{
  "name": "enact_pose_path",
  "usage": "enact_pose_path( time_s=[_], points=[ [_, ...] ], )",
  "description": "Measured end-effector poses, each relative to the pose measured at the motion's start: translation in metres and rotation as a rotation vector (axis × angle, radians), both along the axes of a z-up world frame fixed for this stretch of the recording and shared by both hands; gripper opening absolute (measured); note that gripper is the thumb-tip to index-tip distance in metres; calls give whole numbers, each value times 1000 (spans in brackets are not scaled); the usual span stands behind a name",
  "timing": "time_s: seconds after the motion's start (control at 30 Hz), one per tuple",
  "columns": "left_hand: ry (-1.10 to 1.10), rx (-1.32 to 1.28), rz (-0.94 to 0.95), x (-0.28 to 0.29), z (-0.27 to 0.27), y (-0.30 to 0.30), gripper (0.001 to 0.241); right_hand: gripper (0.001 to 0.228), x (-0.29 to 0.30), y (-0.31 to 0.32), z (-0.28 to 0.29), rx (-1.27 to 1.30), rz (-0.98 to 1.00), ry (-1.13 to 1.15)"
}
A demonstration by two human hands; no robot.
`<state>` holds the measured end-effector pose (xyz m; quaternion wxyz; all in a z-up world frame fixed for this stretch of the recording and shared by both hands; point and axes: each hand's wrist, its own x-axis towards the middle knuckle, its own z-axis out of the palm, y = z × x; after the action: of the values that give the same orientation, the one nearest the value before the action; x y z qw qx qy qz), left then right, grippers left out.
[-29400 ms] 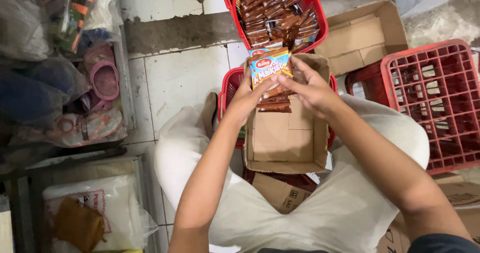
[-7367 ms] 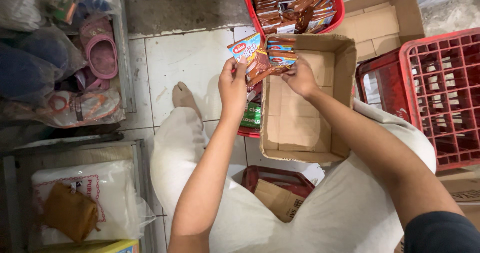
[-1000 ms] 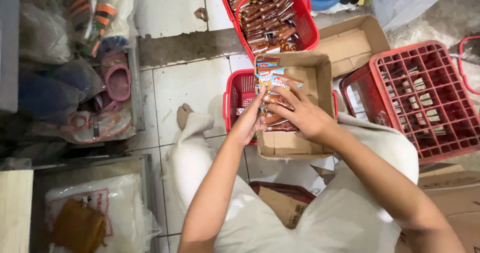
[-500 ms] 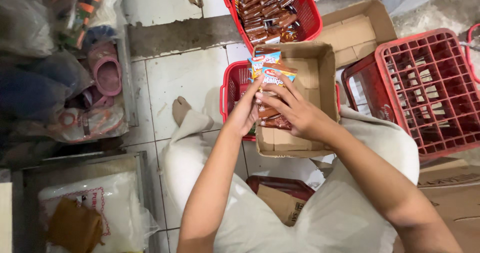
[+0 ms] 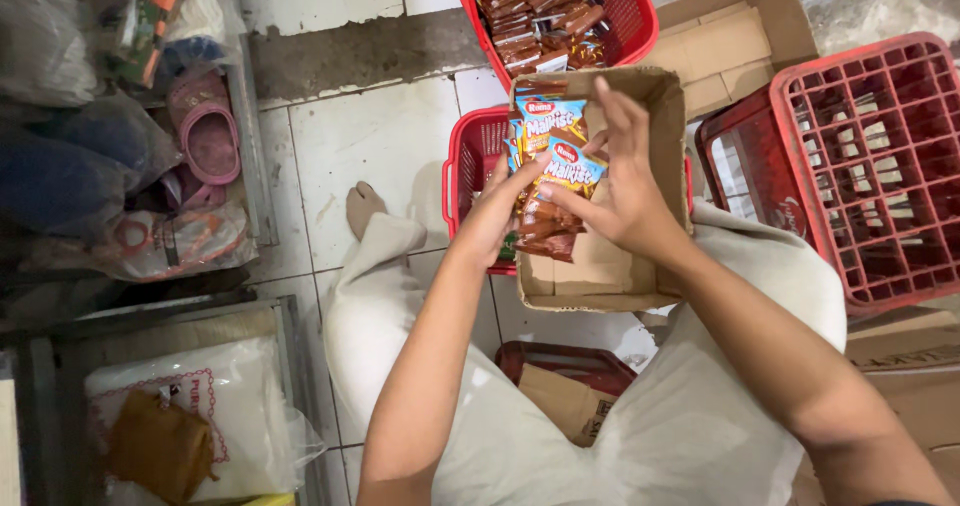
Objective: The person sorts through snacks and toothpaste in plastic baskets, then places individual snack packets into a cardboard box one by one to organize them.
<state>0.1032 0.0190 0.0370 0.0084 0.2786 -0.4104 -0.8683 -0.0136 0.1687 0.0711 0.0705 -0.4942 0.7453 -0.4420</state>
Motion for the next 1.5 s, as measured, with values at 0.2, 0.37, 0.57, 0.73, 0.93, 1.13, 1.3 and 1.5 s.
enact_pose_path(
  time_s=[0.2,0.37,0.57,0.73,0.93,1.13,1.3,1.5],
  points=[
    [49,-90,-140,6,-6,-3,86,125,-16,-3,17,116,61,122],
    [-78,-85,-84,4,-20,-3,99,94,-23,-3,2,243,97,-345],
    [-74,56,-1,1,-23,-5,105,75,-26,-6,-10,280,34,-551],
    [-71,1,5,3,-15,-7,96,80,-28,-8,-9,170,140,-657],
    [41,-83,94,7,-11,-8,72,95,-23,-11,-10,16,75,-768],
    [96,-179,155,2,-17,-7,65,90,-23,-16,-2,352,-296,-750],
    [44,-194,177,-2,-15,-5,67,86,-27,-14,-9,134,-184,-875],
    [89,-269,142,0,-5,-6,72,82,-36,-6,-21,-94,-58,-932]
  ],
)
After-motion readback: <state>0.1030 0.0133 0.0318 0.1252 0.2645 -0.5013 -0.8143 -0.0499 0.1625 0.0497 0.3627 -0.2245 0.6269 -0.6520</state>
